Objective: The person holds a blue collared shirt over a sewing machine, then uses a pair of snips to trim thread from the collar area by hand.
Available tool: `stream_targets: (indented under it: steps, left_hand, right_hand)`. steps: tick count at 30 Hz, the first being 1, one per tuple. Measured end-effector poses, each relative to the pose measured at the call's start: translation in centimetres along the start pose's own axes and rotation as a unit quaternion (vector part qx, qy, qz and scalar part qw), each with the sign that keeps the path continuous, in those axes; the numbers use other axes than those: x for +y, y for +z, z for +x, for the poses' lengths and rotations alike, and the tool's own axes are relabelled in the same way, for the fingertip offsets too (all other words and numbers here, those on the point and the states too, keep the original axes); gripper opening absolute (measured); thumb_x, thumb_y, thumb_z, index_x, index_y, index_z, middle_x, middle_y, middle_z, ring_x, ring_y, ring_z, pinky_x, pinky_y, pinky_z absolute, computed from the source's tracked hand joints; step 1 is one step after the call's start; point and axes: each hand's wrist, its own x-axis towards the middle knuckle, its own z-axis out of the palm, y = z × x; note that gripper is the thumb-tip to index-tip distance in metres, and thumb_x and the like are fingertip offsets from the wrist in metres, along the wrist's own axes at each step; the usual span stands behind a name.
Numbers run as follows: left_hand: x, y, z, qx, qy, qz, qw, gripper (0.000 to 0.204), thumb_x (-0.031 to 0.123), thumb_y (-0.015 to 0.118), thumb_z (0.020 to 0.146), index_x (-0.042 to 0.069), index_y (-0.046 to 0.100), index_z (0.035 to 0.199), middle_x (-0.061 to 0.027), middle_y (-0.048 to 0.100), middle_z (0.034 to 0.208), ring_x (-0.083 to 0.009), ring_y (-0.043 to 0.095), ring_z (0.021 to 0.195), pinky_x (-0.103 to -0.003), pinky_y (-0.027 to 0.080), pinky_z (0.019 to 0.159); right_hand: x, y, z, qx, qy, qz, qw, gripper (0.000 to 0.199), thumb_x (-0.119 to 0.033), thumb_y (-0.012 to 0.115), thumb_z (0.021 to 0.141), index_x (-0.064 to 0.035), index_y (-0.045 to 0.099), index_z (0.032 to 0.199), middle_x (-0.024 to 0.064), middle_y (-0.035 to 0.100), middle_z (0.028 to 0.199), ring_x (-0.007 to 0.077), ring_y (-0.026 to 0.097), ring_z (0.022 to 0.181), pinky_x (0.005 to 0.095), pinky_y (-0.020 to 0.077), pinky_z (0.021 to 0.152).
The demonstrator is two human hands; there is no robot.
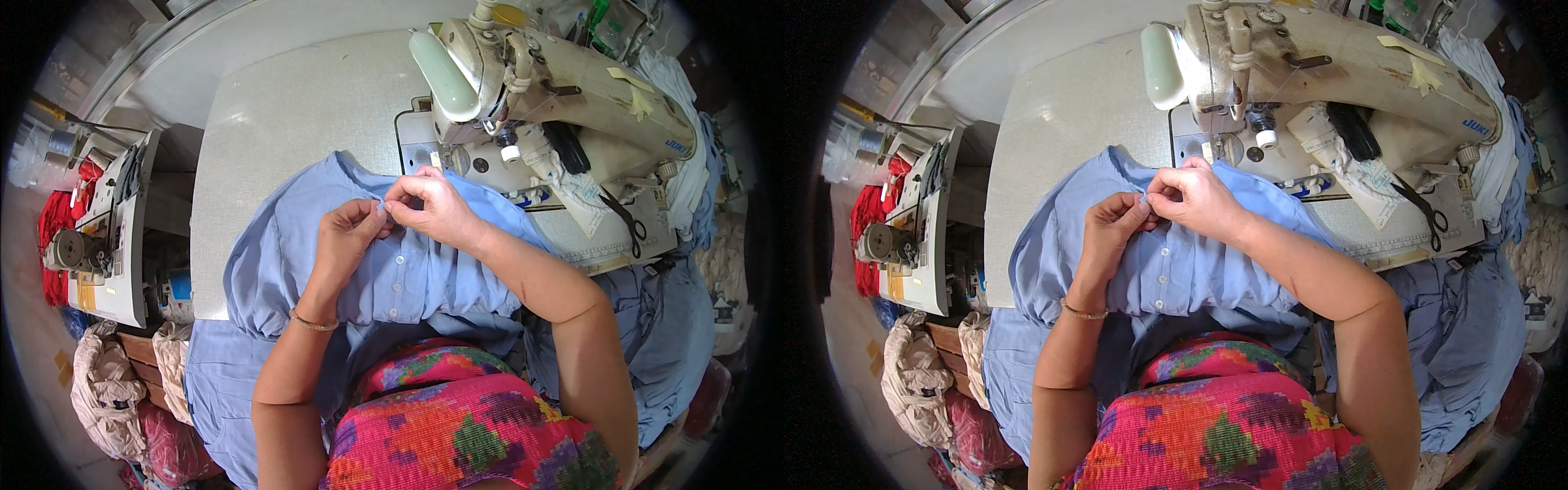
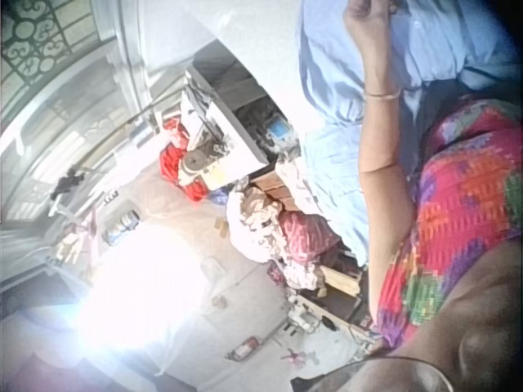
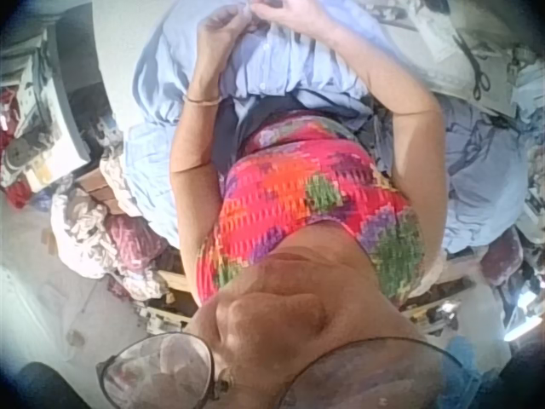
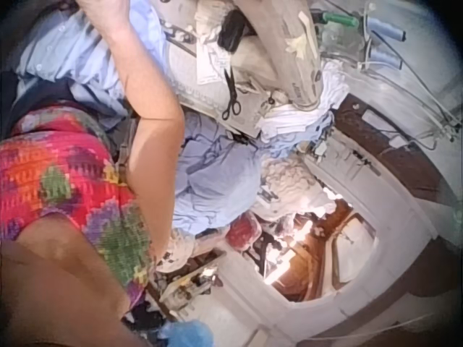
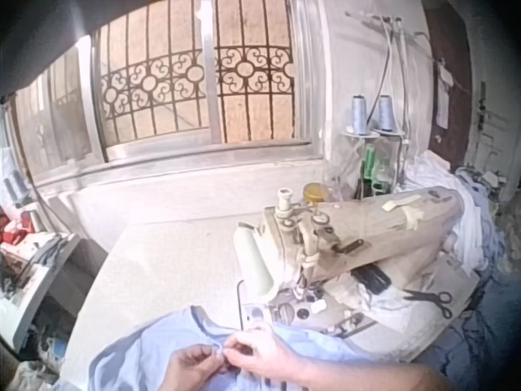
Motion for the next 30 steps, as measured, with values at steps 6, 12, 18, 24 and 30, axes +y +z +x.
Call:
stream_targets:
  steps: [6, 12, 18, 24, 30]
  left_hand:
    - [0.00, -0.11, 0.02, 0.002, -0.005, 0.005, 1.000, 0.015, 0.010, 0.060, 0.086, -0.004, 0.062, 0.092, -0.0077, 0.064, 0.082, -0.0114, 0.061, 0.071, -0.022, 0.051, 0.068]
    - [-0.03, -0.08, -0.01, 0.005, -0.006, -0.001, 1.000, 0.015, 0.010, 0.060, 0.086, -0.004, 0.062, 0.093, -0.0079, 0.064, 0.083, -0.0116, 0.061, 0.072, -0.022, 0.052, 0.068]
    - [-0.12, -0.19, 0.00, -0.003, -0.002, 0.004, 1.000, 0.016, 0.010, 0.058, 0.087, -0.004, 0.061, 0.093, -0.0079, 0.064, 0.083, -0.0117, 0.061, 0.072, -0.022, 0.051, 0.069]
    - [0.25, -0.02, 0.02, 0.005, -0.020, -0.003, 1.000, 0.013, 0.008, 0.058, 0.086, -0.004, 0.061, 0.090, -0.0061, 0.063, 0.081, -0.0095, 0.059, 0.071, -0.021, 0.049, 0.068]
    - [0.05, -0.01, 0.13, 0.001, -0.022, 0.001, 1.000, 0.011, 0.008, 0.059, 0.085, -0.003, 0.062, 0.086, -0.0051, 0.061, 0.087, -0.0093, 0.059, 0.072, -0.021, 0.050, 0.067]
  right_hand:
    - [0.26, 0.32, -0.09, 0.021, -0.023, 0.004, 0.999, 0.007, -0.014, 0.061, 0.079, -0.0081, 0.059, 0.075, 0.0001, 0.059, 0.063, 0.0129, 0.054, 0.058, 0.0297, 0.0321, 0.081]
    - [0.48, 0.09, -0.08, -0.002, -0.011, -0.010, 1.000, 0.006, -0.013, 0.061, 0.080, -0.0066, 0.061, 0.080, -0.0012, 0.062, 0.069, 0.0097, 0.055, 0.065, 0.0290, 0.0317, 0.085]
    - [0.12, -0.12, -0.07, -0.020, -0.006, -0.010, 1.000, 0.006, -0.012, 0.062, 0.079, -0.0060, 0.062, 0.081, -0.0011, 0.062, 0.070, 0.0099, 0.055, 0.065, 0.0293, 0.0319, 0.085]
    - [0.36, 0.02, -0.13, -0.008, -0.025, -0.021, 0.999, 0.006, -0.011, 0.062, 0.079, -0.0055, 0.062, 0.081, 0.0001, 0.061, 0.069, 0.0118, 0.055, 0.064, 0.0303, 0.0319, 0.086]
    - [0.47, -0.06, -0.05, -0.004, -0.029, -0.032, 0.999, 0.006, -0.011, 0.061, 0.079, -0.0055, 0.063, 0.081, 0.0003, 0.062, 0.070, 0.0123, 0.054, 0.064, 0.0311, 0.0319, 0.087]
